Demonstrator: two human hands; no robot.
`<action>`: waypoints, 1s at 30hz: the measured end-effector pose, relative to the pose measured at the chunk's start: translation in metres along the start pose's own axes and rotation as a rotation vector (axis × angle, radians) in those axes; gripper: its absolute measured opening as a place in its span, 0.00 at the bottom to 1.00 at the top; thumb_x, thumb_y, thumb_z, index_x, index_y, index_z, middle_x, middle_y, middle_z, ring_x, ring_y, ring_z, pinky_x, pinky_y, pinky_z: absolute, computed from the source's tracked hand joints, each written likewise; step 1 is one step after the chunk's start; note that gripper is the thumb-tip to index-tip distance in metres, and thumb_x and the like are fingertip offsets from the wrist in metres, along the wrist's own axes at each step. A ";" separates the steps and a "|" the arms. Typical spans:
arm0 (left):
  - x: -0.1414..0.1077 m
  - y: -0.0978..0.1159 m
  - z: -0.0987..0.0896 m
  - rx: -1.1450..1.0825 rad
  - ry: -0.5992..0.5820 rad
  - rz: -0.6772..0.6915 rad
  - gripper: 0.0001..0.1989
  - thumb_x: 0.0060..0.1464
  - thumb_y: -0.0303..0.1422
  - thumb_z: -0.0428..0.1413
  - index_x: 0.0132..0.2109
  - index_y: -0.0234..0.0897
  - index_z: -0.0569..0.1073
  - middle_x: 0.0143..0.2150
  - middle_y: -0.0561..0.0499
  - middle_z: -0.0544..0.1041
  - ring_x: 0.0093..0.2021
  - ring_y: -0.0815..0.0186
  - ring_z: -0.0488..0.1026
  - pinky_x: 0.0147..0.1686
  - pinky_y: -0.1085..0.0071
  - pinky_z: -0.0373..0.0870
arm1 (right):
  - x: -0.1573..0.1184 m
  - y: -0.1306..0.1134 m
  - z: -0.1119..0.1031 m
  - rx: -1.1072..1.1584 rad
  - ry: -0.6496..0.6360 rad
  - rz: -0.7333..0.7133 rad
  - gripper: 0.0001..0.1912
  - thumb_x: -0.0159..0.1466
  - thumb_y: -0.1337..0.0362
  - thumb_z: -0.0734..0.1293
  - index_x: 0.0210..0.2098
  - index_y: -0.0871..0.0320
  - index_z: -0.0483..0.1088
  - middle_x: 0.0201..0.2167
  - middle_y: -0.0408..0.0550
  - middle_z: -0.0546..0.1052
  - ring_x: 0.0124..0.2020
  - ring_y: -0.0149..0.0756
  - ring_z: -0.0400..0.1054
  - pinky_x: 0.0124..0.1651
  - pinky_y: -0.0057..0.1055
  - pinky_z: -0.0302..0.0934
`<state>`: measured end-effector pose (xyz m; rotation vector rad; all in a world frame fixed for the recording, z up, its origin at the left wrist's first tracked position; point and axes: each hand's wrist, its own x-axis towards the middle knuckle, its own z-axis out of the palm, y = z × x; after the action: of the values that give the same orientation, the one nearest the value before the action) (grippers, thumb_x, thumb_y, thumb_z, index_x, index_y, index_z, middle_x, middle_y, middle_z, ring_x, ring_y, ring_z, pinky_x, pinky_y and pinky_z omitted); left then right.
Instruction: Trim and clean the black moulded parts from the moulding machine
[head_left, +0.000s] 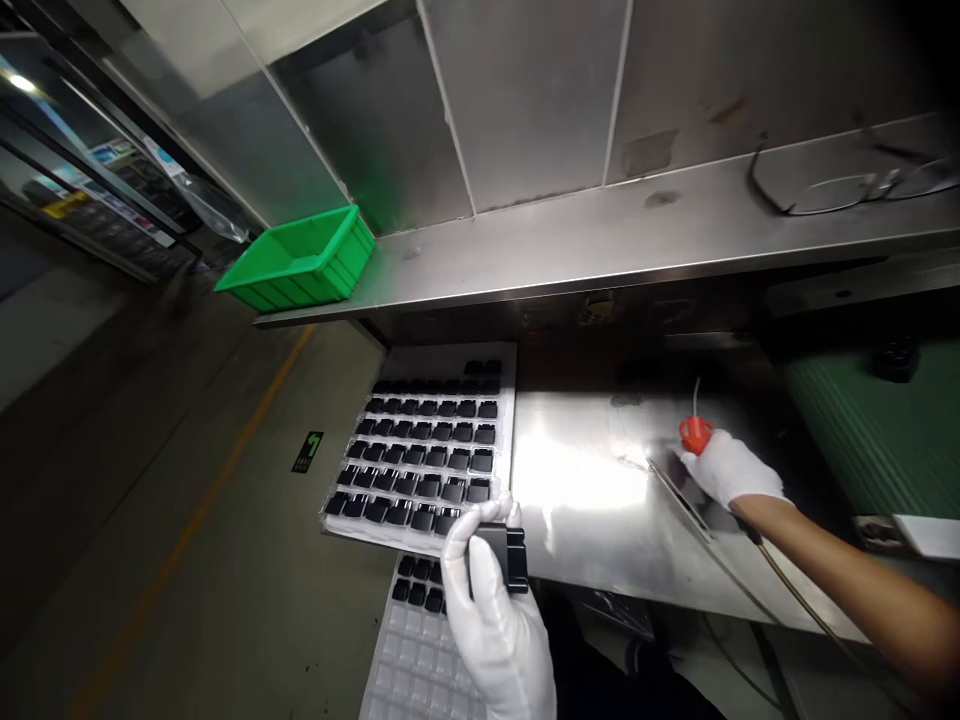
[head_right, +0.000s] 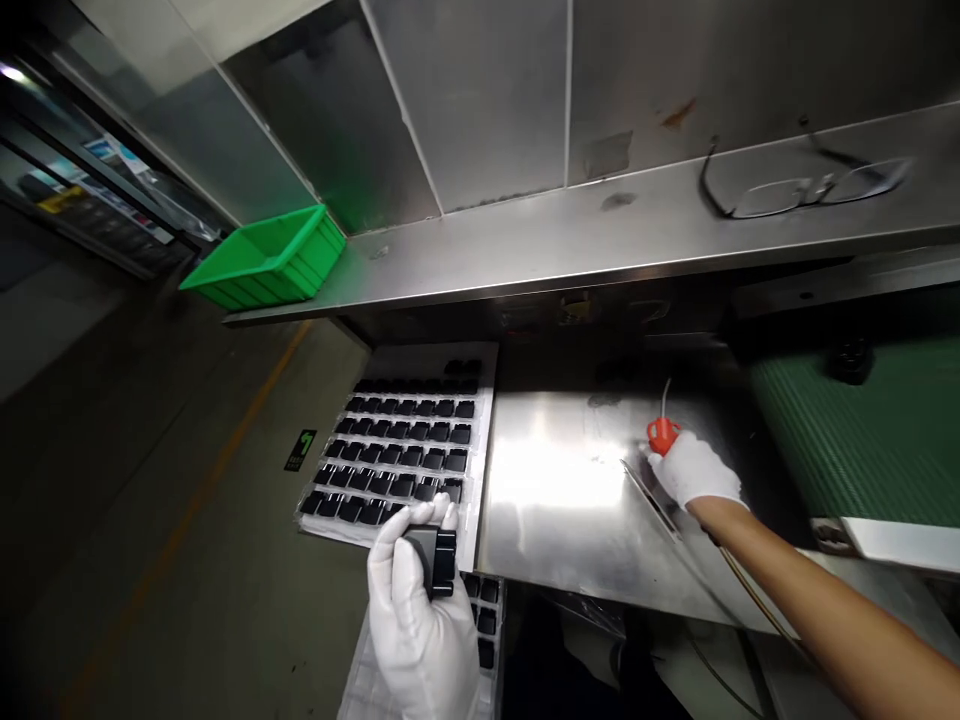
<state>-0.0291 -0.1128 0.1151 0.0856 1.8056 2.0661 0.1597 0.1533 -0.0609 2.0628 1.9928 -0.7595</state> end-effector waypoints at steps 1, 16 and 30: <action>0.002 -0.003 -0.003 0.009 0.054 -0.001 0.11 0.67 0.33 0.52 0.53 0.43 0.76 0.52 0.48 0.79 0.56 0.61 0.76 0.58 0.67 0.74 | 0.012 -0.001 0.007 -0.018 -0.002 0.027 0.36 0.65 0.42 0.58 0.57 0.69 0.64 0.50 0.74 0.73 0.48 0.63 0.72 0.43 0.46 0.58; 0.023 -0.023 -0.008 -0.013 0.271 0.088 0.13 0.66 0.41 0.53 0.55 0.48 0.74 0.56 0.48 0.77 0.63 0.54 0.70 0.57 0.58 0.76 | 0.071 -0.002 0.048 -0.160 0.029 0.004 0.49 0.64 0.33 0.54 0.59 0.75 0.62 0.51 0.76 0.70 0.53 0.66 0.68 0.47 0.48 0.59; 0.008 -0.005 0.006 -0.074 0.241 -0.017 0.17 0.56 0.30 0.64 0.53 0.46 0.76 0.53 0.49 0.80 0.60 0.53 0.74 0.59 0.57 0.75 | 0.030 -0.007 0.007 -0.204 0.124 -0.161 0.43 0.66 0.33 0.46 0.54 0.67 0.64 0.51 0.72 0.71 0.49 0.66 0.68 0.40 0.48 0.59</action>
<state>-0.0331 -0.1037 0.1101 -0.2068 1.8537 2.2085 0.1503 0.1770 -0.0790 1.8934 2.2208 -0.4404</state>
